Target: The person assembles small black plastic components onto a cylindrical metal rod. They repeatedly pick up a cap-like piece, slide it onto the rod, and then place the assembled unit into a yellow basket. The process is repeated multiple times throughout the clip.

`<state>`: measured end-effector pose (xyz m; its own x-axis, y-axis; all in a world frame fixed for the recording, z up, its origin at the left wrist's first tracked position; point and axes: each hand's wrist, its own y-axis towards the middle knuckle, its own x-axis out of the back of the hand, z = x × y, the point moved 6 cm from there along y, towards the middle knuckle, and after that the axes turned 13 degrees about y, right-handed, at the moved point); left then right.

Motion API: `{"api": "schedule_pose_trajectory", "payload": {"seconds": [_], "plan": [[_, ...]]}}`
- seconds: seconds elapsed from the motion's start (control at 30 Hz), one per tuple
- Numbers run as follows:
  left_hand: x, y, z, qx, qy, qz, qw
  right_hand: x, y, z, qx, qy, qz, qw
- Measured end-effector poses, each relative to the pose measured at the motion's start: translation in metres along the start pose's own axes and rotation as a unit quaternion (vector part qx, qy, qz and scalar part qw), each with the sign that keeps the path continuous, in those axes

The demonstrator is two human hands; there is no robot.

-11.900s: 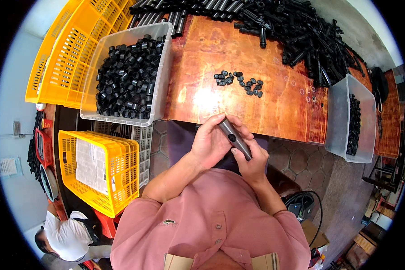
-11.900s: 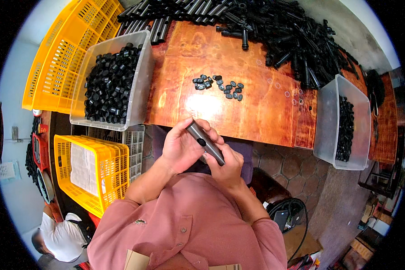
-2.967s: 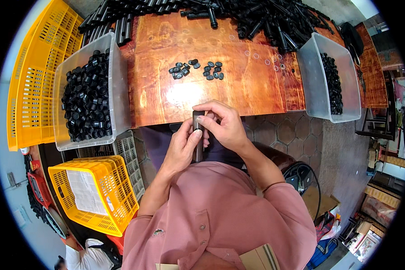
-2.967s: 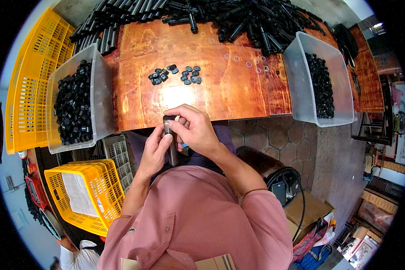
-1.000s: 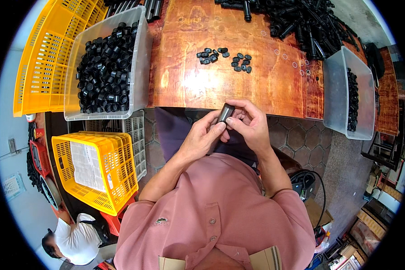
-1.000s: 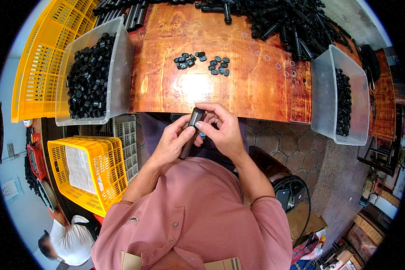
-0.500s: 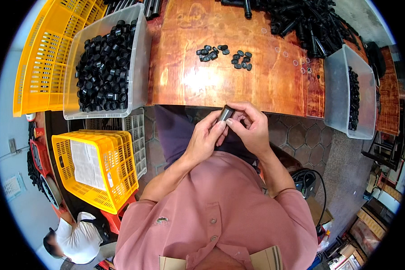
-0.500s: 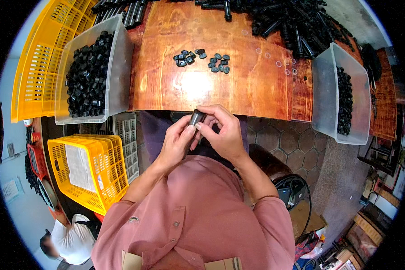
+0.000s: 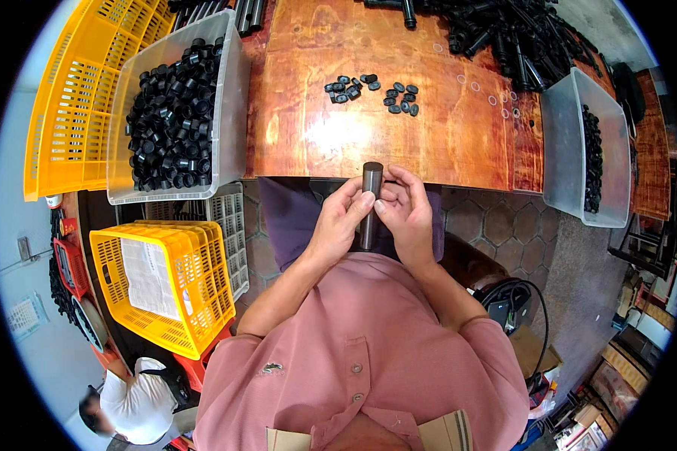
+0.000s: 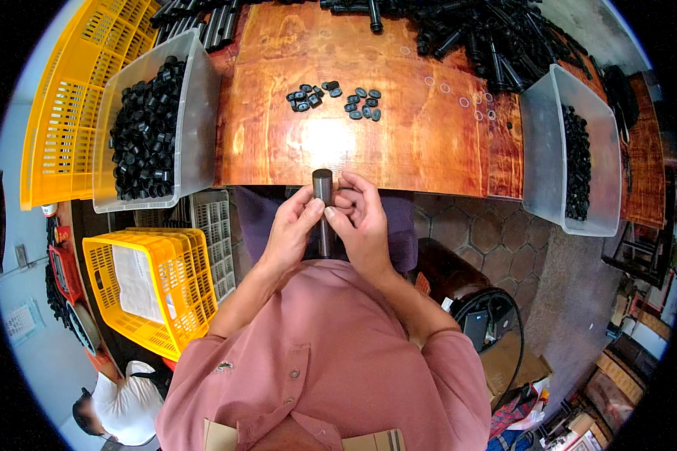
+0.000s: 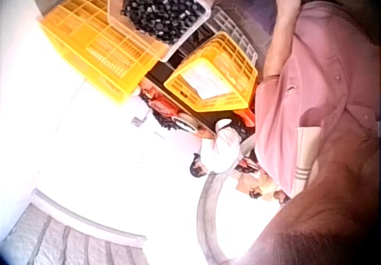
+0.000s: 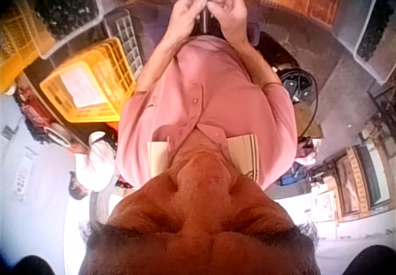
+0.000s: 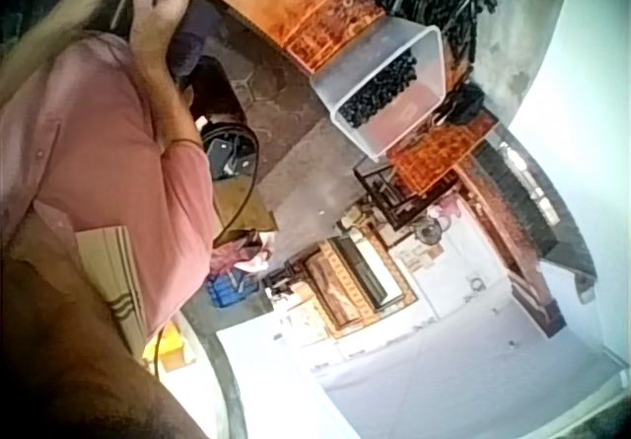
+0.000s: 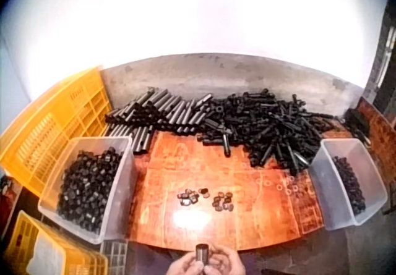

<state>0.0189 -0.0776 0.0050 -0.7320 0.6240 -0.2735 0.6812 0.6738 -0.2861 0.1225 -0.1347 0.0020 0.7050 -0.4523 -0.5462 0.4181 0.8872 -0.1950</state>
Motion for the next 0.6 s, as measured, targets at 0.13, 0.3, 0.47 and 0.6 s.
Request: {"api": "schedule_pose_trajectory", "payload": {"seconds": [0.13, 0.3, 0.47, 0.6], "plan": [[0.003, -0.003, -0.008, -0.035, 0.036, -0.045, 0.998, 0.0, -0.007, -0.015, -0.042, 0.025, 0.041, 0.998], [0.016, -0.007, -0.004, 0.001, 0.056, -0.093, 0.994, -0.005, -0.011, -0.014, -0.107, 0.011, 0.046, 0.993], [0.023, -0.008, -0.011, -0.008, 0.061, -0.067, 0.996, -0.001, -0.009, 0.001, -0.043, -0.138, 0.034, 0.989], [0.026, -0.011, -0.013, -0.031, 0.081, -0.056, 0.995, -0.009, -0.007, 0.017, 0.051, -0.228, 0.038, 0.972]]}}
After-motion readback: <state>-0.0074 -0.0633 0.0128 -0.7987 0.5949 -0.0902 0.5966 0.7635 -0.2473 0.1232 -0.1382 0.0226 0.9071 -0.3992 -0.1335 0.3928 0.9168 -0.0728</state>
